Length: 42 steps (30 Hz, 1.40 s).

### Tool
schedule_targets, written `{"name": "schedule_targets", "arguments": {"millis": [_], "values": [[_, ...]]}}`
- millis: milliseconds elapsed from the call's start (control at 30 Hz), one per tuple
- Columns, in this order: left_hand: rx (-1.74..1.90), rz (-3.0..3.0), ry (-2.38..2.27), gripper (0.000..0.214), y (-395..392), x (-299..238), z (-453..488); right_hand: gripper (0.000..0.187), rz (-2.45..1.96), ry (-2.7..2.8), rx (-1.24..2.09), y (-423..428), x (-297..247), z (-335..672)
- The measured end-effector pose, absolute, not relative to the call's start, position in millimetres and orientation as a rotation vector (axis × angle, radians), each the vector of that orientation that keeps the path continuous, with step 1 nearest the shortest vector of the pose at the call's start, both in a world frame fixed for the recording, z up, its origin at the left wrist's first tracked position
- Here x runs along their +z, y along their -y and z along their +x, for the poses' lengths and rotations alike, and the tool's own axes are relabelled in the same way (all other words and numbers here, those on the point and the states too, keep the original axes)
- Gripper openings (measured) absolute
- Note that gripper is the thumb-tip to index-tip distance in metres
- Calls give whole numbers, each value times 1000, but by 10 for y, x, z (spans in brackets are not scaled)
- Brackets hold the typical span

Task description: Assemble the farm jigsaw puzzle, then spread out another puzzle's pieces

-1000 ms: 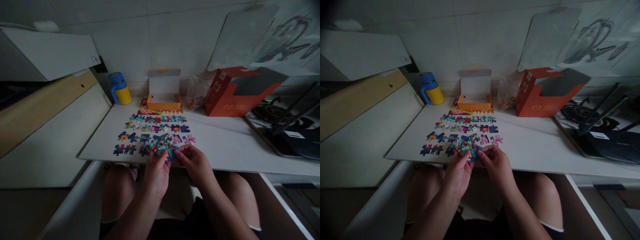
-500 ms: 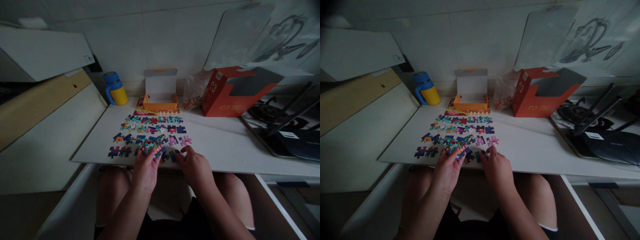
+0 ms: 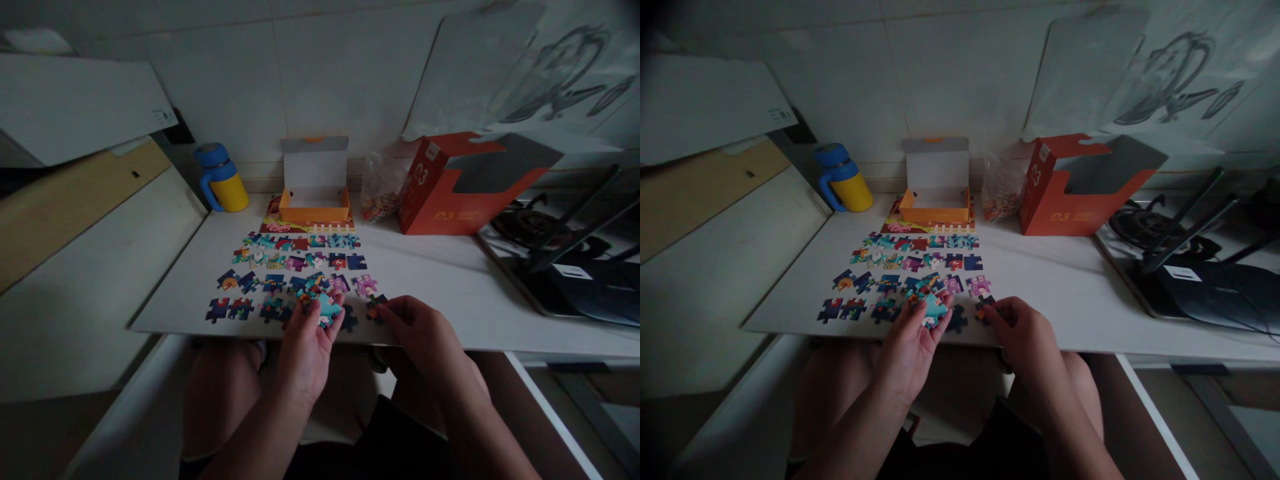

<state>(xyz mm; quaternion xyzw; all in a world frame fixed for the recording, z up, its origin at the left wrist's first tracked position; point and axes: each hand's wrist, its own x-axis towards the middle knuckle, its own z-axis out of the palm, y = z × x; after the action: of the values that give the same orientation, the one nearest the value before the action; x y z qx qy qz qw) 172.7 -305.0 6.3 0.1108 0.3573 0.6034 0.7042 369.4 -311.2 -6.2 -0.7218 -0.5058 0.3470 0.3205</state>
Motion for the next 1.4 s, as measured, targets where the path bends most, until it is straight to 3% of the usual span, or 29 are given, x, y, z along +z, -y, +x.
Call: {"name": "schedule_targets", "arguments": {"millis": [100, 233, 367, 567, 933, 1067, 1400], "values": [[1350, 297, -800, 36, 3008, 58, 1716, 34, -2096, 1511, 661, 3112, -69, 3796], [1332, 365, -852, 46, 2978, 55, 1794, 42, -2062, 1563, 421, 3101, -3, 3674], [1297, 434, -893, 52, 2919, 32, 1880, 39, -1702, 1578, 695, 3003, 127, 3481], [1293, 430, -898, 49, 2827, -3, 1902, 30, -1619, 1461, 993, 2765, 128, 3447], [1269, 445, -810, 37, 2621, 23, 1938, 55, -1371, 1286, 1244, 2007, 146, 3911], [1265, 457, -833, 36, 2497, 41, 1929, 58, -1427, 1265, 1118, 1766, 67, 4084], [1353, 593, -755, 26, 1827, 339, 1770, 12, -1994, 1499, 474, 1211, -46, 4535]]}}
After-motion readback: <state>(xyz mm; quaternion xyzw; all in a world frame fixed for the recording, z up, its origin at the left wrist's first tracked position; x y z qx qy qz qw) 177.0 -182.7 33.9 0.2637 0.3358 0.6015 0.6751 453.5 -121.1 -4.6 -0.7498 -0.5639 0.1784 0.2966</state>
